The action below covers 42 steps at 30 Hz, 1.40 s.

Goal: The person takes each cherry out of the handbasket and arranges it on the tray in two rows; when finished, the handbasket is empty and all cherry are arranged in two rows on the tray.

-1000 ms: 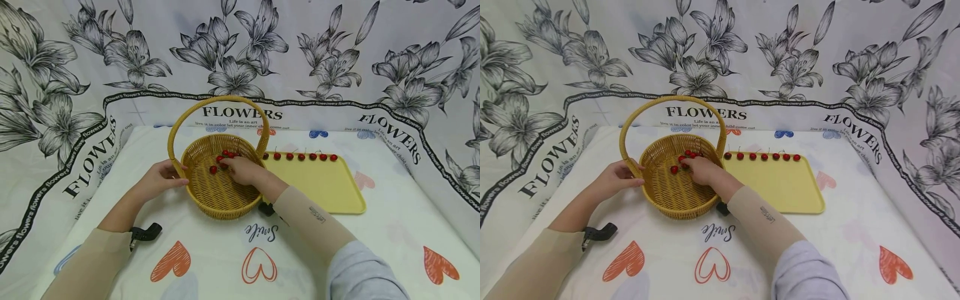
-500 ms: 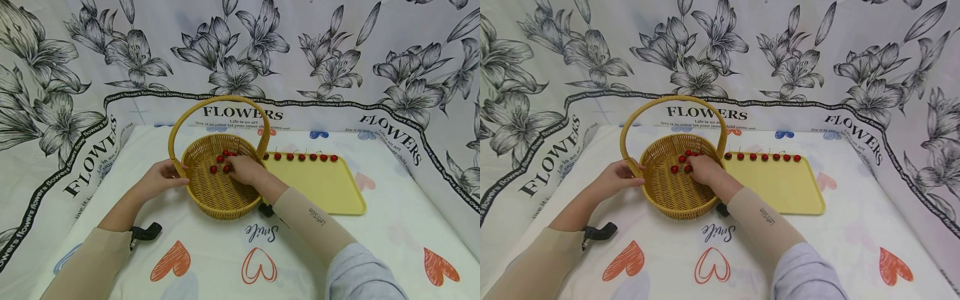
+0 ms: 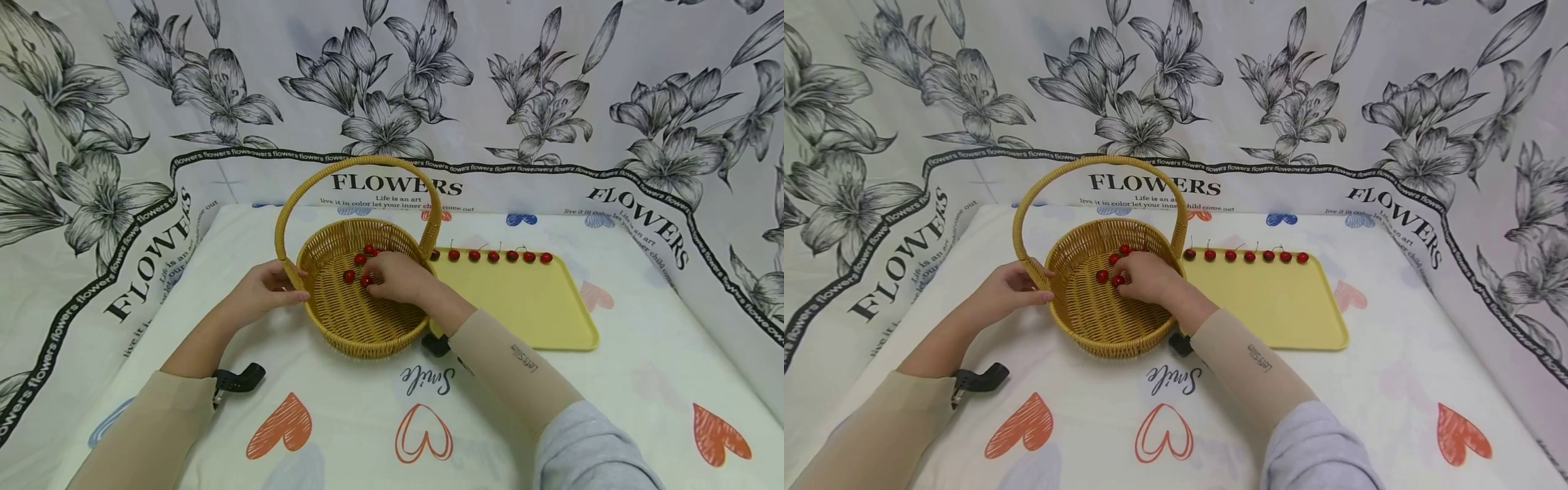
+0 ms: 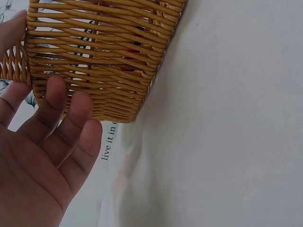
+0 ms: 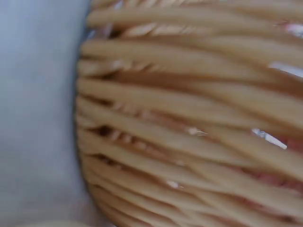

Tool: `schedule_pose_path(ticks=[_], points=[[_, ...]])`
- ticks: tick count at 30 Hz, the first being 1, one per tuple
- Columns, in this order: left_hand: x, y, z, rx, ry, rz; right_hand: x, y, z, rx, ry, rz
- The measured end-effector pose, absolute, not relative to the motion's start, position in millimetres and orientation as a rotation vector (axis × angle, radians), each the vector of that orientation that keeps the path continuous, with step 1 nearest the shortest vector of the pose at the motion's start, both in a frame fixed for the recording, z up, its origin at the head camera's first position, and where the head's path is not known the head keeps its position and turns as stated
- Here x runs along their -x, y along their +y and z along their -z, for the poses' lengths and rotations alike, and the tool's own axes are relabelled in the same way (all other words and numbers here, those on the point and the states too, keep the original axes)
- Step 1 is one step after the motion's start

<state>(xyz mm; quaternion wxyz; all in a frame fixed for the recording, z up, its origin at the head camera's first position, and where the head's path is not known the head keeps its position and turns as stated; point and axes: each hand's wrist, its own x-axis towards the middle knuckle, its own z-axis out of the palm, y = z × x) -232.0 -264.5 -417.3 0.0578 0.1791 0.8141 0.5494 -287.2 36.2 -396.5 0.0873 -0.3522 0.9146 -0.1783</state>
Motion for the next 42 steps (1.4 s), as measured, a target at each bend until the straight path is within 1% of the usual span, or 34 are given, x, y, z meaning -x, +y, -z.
schedule_pose_path(ticks=[10, 16, 27, 33, 38, 42], points=[[231.4, -266.0, 415.7, -0.551, 2.475, -1.686, 256.7, 64.6, 369.3, 0.980, 2.658, 0.965], [231.6, -268.0, 421.1, -0.572, 2.451, -1.694, 247.6, 89.5, 355.0, 0.885, 2.586, 1.074], [232.2, -266.7, 422.6, -0.559, 2.456, -1.672, 244.6, 137.7, 329.1, 0.864, 2.575, 1.093], [232.7, -266.2, 422.1, -0.582, 2.479, -1.665, 246.2, 162.5, 316.7, 0.770, 2.600, 1.105], [232.4, -265.5, 420.3, -0.581, 2.497, -1.651, 253.6, 181.1, 315.6, 0.703, 2.622, 1.127], [232.6, -264.8, 419.2, -0.572, 2.507, -1.641, 263.9, 188.6, 324.3, 0.651, 2.626, 1.153]])
